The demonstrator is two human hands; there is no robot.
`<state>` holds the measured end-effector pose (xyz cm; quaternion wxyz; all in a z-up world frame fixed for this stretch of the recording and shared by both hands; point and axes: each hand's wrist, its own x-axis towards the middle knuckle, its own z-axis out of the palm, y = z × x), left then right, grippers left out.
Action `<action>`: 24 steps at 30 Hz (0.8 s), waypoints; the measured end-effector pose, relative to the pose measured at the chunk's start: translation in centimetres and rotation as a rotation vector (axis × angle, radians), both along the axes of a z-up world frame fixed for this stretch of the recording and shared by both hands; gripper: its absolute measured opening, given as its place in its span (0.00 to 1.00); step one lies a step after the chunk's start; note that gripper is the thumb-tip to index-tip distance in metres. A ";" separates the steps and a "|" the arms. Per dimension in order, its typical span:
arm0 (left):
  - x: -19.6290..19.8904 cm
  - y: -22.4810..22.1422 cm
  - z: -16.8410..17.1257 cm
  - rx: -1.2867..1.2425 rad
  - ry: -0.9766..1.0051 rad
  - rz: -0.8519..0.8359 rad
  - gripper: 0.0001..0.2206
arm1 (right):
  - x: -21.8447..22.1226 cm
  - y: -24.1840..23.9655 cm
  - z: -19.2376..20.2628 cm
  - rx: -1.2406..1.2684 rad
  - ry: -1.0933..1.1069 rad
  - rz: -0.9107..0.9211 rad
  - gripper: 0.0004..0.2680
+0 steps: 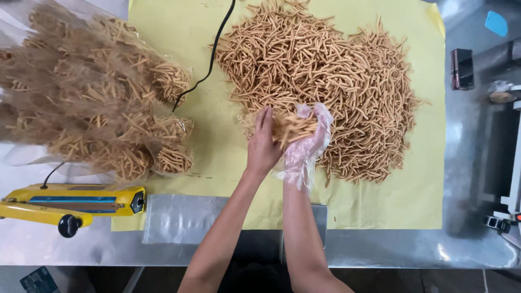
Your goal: The person scoops dried stick-like food items from a large pile on a table into small plastic bags. They place the bags on a digital scale to measure the weight, adjusting the contents by hand to reach a target amount. The person then removes the weighed bags and places them into a white plastic bin.
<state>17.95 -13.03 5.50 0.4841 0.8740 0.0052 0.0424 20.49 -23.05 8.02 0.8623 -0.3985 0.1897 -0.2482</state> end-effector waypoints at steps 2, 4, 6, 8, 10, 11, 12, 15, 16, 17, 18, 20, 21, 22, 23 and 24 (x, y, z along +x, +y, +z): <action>-0.4 0.5 0.8 -0.059 0.064 -0.030 0.40 | 0.0 0.3 0.0 0.111 0.042 0.015 0.10; -0.8 1.2 2.0 -0.072 0.050 -0.051 0.42 | 0.7 -0.3 1.5 -0.050 0.109 -0.020 0.12; -1.4 2.2 3.7 -0.033 -0.037 -0.066 0.42 | 0.6 -1.5 3.5 -0.497 0.216 0.063 0.12; -3.1 3.2 5.2 -0.148 0.063 -0.068 0.38 | -0.3 -3.8 4.4 -1.234 0.357 0.268 0.16; -4.2 4.0 5.6 -0.180 0.066 -0.067 0.36 | -0.2 -6.4 2.2 -0.812 0.296 0.437 0.16; -4.3 4.3 5.2 -0.154 0.017 -0.064 0.36 | 0.5 -8.3 0.1 -0.641 0.241 0.522 0.16; -4.8 4.6 4.4 -0.128 -0.028 -0.061 0.36 | 1.1 -10.7 -2.4 -0.486 0.177 0.585 0.17; -4.5 4.6 1.3 -0.052 0.220 -0.123 0.37 | -1.9 -17.7 -11.6 -0.228 0.137 0.699 0.20; -4.5 4.6 0.6 -0.011 0.094 -0.149 0.38 | -3.2 -19.8 -14.0 -0.263 0.201 0.664 0.21; -4.5 4.6 0.3 0.029 -0.032 -0.176 0.39 | -4.3 -21.6 -15.5 -0.323 0.279 0.629 0.21; -5.4 4.6 0.3 0.068 -0.144 -0.204 0.40 | -6.7 -22.7 -16.3 -0.376 0.370 0.596 0.21; -7.1 5.1 1.6 -0.045 -0.050 -0.213 0.38 | -11.5 -23.9 -17.0 -0.481 0.550 0.529 0.21; -7.8 5.5 2.5 -0.102 -0.004 -0.216 0.37 | -14.8 -25.4 -17.1 -0.405 0.521 0.510 0.21; -9.0 6.0 3.5 -0.128 -0.005 -0.191 0.35 | -18.4 -26.8 -17.1 -0.328 0.490 0.494 0.20; -10.8 6.6 4.4 -0.155 -0.006 -0.166 0.34 | -20.1 -27.4 -16.8 -0.169 0.442 0.468 0.20; -11.9 6.9 4.8 -0.181 -0.008 -0.140 0.33 | -21.2 -27.8 -16.4 -0.010 0.391 0.441 0.20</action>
